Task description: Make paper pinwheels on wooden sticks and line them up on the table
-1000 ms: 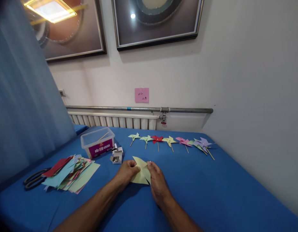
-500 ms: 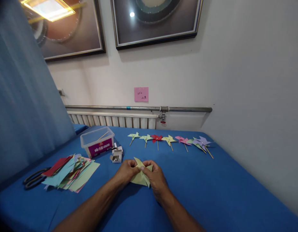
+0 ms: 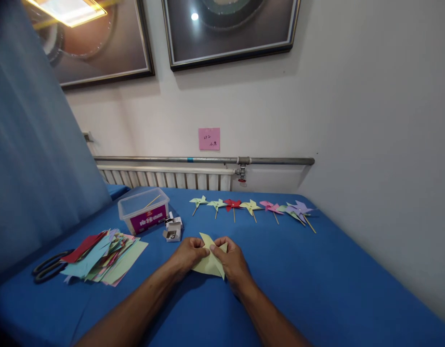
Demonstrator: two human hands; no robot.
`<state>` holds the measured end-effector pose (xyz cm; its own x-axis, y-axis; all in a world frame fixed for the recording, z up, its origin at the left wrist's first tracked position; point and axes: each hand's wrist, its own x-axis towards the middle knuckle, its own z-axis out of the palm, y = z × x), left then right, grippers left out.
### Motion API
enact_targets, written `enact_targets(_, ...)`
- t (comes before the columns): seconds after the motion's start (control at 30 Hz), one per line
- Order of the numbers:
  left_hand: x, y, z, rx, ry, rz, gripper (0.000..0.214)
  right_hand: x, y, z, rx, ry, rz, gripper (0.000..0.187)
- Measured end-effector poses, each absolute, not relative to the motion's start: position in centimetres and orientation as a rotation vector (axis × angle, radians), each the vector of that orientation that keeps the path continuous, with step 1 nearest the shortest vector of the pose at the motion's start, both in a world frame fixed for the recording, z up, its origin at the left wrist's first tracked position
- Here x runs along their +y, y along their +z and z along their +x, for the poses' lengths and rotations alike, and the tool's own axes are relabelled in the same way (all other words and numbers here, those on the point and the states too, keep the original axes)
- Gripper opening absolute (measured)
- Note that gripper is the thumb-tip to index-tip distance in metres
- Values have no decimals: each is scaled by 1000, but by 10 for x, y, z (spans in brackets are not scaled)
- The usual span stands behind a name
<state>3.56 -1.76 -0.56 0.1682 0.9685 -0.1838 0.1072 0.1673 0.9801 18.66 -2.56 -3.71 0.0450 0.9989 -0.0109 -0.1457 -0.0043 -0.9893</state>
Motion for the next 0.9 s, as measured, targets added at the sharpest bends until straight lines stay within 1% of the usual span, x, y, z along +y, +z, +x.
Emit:
enact_targets(0.27, -17, -6, 36, 1240, 882, 1217, 19, -31, -31, 185, -1064, 1171, -1184, 35)
enact_targets(0.47, -15, -9, 36, 1209, 895, 1213, 31, -32, -31, 184, -1098, 1084, -1232, 35)
enact_targets(0.63, -16, -9, 35, 1200, 909, 1231, 36, -34, -31, 182, -1082, 1092, -1232, 34)
enact_targets(0.9, -16, -9, 35, 1198, 907, 1251, 32, -36, -29, 180, -1088, 1061, -1260, 31)
